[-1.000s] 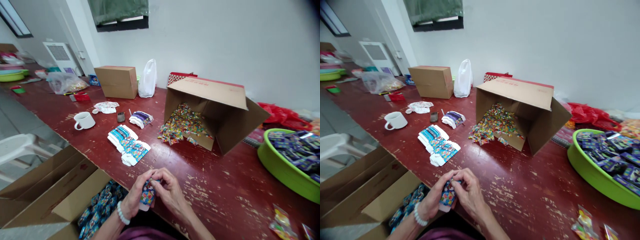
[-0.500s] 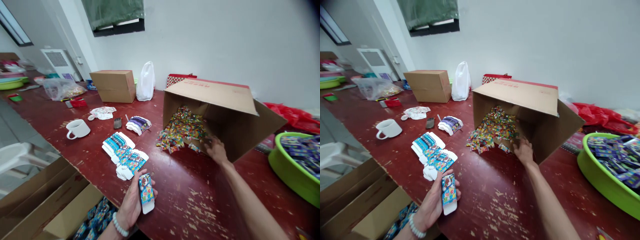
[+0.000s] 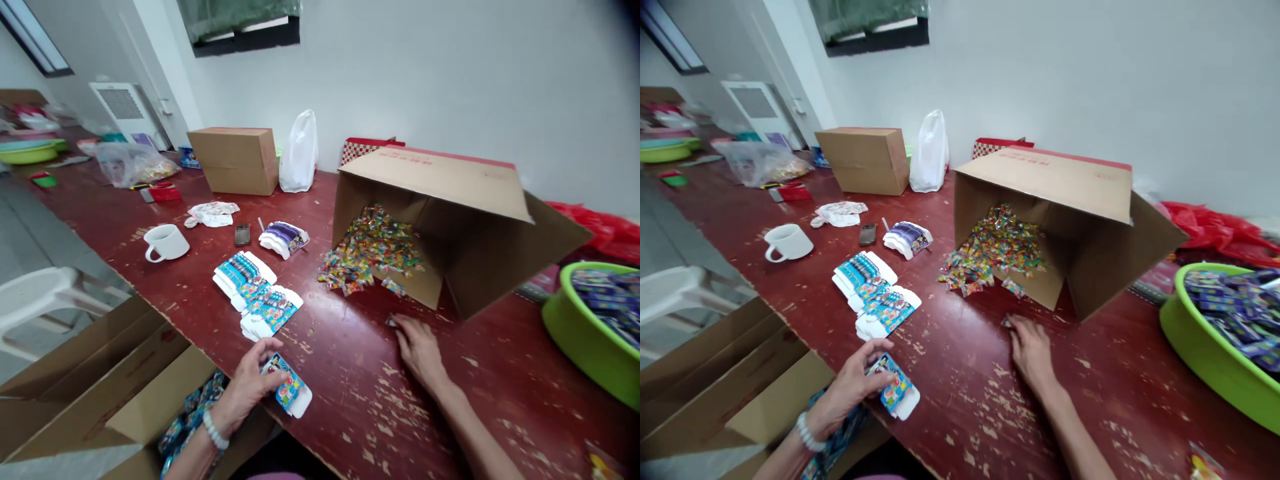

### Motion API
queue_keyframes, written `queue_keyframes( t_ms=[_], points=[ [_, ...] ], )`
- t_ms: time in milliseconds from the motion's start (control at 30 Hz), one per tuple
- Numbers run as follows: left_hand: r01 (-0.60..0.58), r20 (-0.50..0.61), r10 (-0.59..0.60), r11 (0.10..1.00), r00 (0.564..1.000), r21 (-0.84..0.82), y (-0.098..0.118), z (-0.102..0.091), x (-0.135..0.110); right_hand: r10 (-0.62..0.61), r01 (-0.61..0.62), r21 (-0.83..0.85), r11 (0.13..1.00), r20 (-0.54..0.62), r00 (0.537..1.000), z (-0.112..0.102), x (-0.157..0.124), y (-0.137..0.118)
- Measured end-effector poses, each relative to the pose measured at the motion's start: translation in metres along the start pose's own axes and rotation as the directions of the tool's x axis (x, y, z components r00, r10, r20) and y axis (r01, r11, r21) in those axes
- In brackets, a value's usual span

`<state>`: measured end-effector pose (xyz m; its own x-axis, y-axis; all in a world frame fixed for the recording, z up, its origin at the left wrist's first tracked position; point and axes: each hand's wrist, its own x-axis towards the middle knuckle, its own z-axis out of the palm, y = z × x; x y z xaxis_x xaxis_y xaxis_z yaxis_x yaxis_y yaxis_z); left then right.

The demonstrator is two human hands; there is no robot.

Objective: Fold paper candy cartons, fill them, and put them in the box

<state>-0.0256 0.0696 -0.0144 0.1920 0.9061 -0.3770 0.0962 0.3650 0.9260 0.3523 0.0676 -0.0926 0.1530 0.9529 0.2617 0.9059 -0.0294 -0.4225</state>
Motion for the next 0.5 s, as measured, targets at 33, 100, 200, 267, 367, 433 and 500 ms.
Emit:
queue_keyframes(
  t_ms=[33, 100, 200, 267, 367, 433, 500],
  points=[
    [-0.005, -0.001, 0.005, 0.998, 1.0, 0.066, 0.0, -0.004, -0.002, -0.044, 0.043, 0.041, 0.998, 0.018, 0.999, 0.0, -0.01, -0.009],
    [-0.006, 0.021, 0.002, 0.981, 1.0, 0.194, 0.001, -0.011, -0.008, -0.059, 0.051, 0.177, 0.983, 0.035, 0.998, -0.002, -0.024, -0.024],
    [-0.028, 0.107, -0.009, 0.94, 0.994, 0.341, 0.002, -0.018, -0.018, 0.065, -0.067, 0.271, 0.96, 0.016, 0.998, -0.009, -0.028, -0.036],
    [-0.068, 0.153, 0.004, 0.907, 0.988, 0.416, 0.001, -0.022, -0.026, 0.12, -0.115, 0.249, 0.962, -0.005, 0.993, -0.011, -0.025, -0.042],
    [-0.148, 0.264, -0.013, 0.799, 0.965, 0.583, -0.001, -0.025, -0.042, 0.117, -0.115, 0.223, 0.968, 0.005, 0.993, -0.006, -0.022, -0.056],
    [-0.22, 0.379, -0.09, 0.682, 0.921, 0.698, -0.005, -0.024, -0.051, 0.102, -0.106, 0.231, 0.967, 0.029, 0.994, -0.002, -0.021, -0.067],
    [-0.286, 0.446, -0.164, 0.567, 0.88, 0.773, -0.011, -0.02, -0.058, 0.082, -0.095, 0.258, 0.961, 0.059, 0.995, 0.001, -0.02, -0.075]
  ],
)
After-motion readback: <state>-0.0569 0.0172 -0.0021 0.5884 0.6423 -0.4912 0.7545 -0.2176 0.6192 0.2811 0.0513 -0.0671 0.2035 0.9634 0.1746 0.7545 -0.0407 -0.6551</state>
